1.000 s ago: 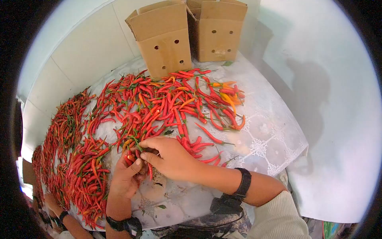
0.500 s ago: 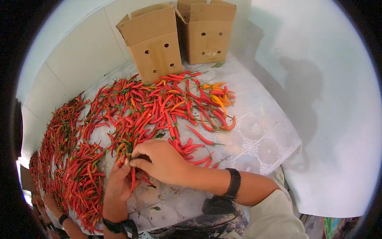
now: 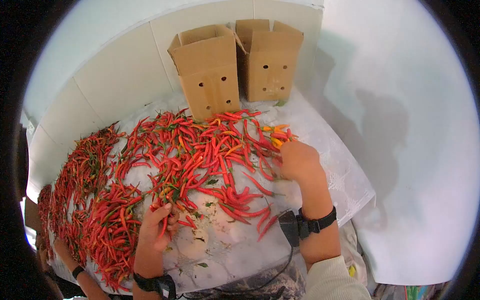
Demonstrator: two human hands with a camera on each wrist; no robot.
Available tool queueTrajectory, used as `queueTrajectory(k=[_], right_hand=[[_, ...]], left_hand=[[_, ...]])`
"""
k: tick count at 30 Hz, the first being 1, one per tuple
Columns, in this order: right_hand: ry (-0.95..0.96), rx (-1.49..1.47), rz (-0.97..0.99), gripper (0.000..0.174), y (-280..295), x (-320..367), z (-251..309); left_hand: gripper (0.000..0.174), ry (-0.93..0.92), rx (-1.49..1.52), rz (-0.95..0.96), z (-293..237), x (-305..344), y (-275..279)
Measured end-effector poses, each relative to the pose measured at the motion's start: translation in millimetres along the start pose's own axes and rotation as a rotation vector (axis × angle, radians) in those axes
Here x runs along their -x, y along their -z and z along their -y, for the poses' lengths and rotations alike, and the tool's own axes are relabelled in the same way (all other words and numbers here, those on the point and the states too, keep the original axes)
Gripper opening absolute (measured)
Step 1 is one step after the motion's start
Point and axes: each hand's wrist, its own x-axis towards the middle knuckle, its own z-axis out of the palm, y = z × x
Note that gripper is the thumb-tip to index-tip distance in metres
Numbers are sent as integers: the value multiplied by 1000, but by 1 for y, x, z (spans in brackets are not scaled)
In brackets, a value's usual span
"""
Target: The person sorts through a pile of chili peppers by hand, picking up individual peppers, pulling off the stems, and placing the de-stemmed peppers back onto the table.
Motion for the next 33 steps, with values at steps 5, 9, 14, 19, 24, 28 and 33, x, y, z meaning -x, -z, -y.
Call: queueTrajectory(k=[5, 9, 14, 19, 24, 28, 33], right_hand=[[92, -141, -219, 23, 5, 4, 12], [197, -754, -470, 19, 29, 9, 29], [297, -1340, -1095, 23, 57, 19, 45], [455, -1248, -1746, 15, 138, 56, 72], [518, -934, -1916, 15, 201, -4, 95], [348, -411, -997, 23, 175, -72, 97], [326, -524, -533, 27, 76, -51, 74]], left_hand=[[9, -5, 28, 2, -4, 1, 1], [9, -37, 101, 5, -10, 3, 2], [12, -49, 139, 49, -8, -2, 8], [12, -40, 104, 48, -10, 6, -3], [13, -23, 89, 76, -12, 8, -5], [14, -51, 88, 76, -8, 3, 2], [13, -26, 69, 34, -9, 5, -5]])
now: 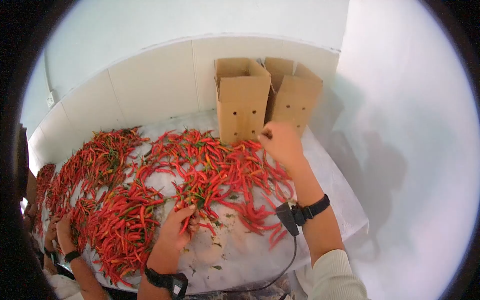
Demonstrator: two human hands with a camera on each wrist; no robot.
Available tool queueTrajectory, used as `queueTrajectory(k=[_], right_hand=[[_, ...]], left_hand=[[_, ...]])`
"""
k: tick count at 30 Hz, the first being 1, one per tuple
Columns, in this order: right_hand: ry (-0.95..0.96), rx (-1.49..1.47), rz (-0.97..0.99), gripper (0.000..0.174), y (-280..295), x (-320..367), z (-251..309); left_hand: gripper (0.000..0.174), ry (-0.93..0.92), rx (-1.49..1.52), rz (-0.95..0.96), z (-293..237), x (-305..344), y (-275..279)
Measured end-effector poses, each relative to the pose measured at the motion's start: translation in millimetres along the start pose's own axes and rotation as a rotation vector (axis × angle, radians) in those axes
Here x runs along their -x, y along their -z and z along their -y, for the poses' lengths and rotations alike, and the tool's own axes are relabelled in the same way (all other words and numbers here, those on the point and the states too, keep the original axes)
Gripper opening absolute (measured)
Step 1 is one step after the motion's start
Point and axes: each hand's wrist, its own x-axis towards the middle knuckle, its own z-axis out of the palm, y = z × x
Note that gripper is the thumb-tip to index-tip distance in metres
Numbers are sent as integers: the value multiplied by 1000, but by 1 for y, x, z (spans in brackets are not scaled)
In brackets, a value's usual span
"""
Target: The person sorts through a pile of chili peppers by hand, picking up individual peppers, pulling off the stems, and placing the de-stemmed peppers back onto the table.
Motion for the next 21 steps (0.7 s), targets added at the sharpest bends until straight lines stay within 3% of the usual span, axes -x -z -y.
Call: queueTrajectory(k=[4, 7, 10, 13, 19, 21], right_hand=[[-148, 125, 221, 28, -2, 46, -23], [-170, 233, 248, 27, 4, 64, -22], [-175, 274, 447, 30, 3, 79, -30], [-35, 305, 538, 29, -8, 89, -49], [99, 165, 436, 19, -26, 92, -45], [66, -34, 487, 16, -25, 91, -32]], left_hand=[[10, 46, 4, -28, 5, -1, -2], [13, 62, 14, 13, 6, -4, 3], [11, 76, -14, -28, 3, -4, 4], [13, 97, -26, -43, 6, -5, 2], [15, 48, -143, -36, 12, -6, -3], [15, 73, -125, -64, 9, -5, -5]])
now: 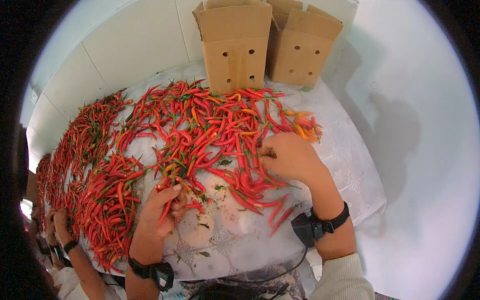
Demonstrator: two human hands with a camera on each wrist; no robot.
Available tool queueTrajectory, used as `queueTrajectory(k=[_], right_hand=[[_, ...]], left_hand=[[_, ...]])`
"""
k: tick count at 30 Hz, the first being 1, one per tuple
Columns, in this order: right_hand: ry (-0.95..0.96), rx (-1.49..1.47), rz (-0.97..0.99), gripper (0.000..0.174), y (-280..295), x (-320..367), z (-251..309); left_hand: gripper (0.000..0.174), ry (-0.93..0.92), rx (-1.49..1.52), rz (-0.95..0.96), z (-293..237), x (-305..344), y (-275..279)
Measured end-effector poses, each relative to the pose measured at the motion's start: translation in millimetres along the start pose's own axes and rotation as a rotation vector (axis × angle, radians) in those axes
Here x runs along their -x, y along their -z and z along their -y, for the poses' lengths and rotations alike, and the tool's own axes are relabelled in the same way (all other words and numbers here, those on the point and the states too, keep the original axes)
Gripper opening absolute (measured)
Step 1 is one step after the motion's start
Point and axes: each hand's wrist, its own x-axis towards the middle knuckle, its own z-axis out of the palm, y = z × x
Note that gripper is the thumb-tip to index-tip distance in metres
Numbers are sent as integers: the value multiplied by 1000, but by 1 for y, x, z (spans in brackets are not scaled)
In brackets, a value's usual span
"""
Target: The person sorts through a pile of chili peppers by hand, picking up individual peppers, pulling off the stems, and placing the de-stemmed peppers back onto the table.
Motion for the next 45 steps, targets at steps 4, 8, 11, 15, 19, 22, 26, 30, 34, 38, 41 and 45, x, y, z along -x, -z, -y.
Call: queueTrajectory(k=[4, 8, 11, 15, 19, 22, 26, 30, 34, 38, 41, 45], right_hand=[[20, -155, 107, 21, 2, 3, 25], [76, 66, 61, 26, -7, 10, 49], [65, 317, 32, 27, -12, 16, 57], [87, 205, 43, 29, -11, 13, 53], [103, -82, -116, 26, -10, 9, 63], [207, -204, -113, 23, -24, 6, 62], [0, -773, 144, 29, -39, 13, 92], [130, -754, 3, 22, -60, 16, 99], [276, -532, -43, 18, -51, 12, 91], [187, -176, -197, 18, -38, 5, 79], [94, 149, -39, 21, -33, 7, 73], [123, 134, 12, 22, -38, 8, 68]], left_hand=[[17, 18, 30, -26, -1, -1, 4], [16, 12, 4, -57, -2, -1, 3], [17, 21, -8, -43, 0, -2, 6], [20, 45, 0, -23, -2, -1, 1], [30, 33, -21, 43, 3, -4, 7], [40, -4, -100, 43, 2, 1, 0], [45, -39, -166, 68, 6, 2, -8], [40, -81, -155, 68, 7, 4, -8], [32, -79, -139, 76, 6, 0, 1], [27, -79, -84, 84, 2, 1, 4], [25, -121, -141, 56, 1, 2, 3], [25, -138, -239, 3, 2, 4, 0]])
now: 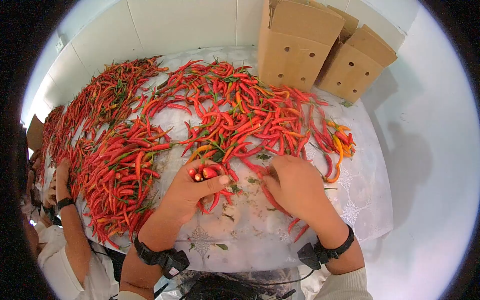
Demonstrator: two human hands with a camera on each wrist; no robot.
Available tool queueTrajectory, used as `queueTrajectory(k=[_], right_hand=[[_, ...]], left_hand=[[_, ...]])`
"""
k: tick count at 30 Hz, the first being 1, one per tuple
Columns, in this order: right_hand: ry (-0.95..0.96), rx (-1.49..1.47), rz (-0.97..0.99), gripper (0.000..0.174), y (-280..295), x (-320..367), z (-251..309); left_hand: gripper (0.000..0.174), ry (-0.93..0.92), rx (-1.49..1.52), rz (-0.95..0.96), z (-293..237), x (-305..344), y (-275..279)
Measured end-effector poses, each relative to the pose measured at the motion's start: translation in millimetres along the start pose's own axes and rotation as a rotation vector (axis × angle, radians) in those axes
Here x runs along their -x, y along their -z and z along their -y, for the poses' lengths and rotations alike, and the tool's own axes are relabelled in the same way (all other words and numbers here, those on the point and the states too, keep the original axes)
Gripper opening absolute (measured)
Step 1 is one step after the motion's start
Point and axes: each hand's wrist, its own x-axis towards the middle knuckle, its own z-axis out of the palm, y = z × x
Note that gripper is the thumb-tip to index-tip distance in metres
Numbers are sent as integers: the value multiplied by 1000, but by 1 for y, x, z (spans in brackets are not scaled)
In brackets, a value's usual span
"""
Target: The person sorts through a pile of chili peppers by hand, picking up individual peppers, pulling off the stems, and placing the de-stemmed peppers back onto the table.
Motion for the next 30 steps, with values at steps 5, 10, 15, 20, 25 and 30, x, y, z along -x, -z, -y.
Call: queueTrajectory(k=[5, 10, 15, 20, 25, 30], right_hand=[[22, -177, -139, 18, -6, -2, 1], [-81, -720, -191, 15, -3, -4, 9], [123, -789, -177, 20, -3, -2, 15], [395, -545, -267, 22, -9, -3, 23], [272, -601, -208, 22, -4, -1, 24], [210, -621, -249, 21, -4, 1, 21]], left_hand=[[25, -39, -33, -50, 9, -5, 1], [23, -13, 56, -21, 5, -4, -4], [23, 125, 47, 38, 2, -2, -2], [21, 182, 36, 176, 12, -5, -1], [22, 180, 27, 202, 7, -2, -1], [23, 216, 89, 186, 5, -2, 1]])
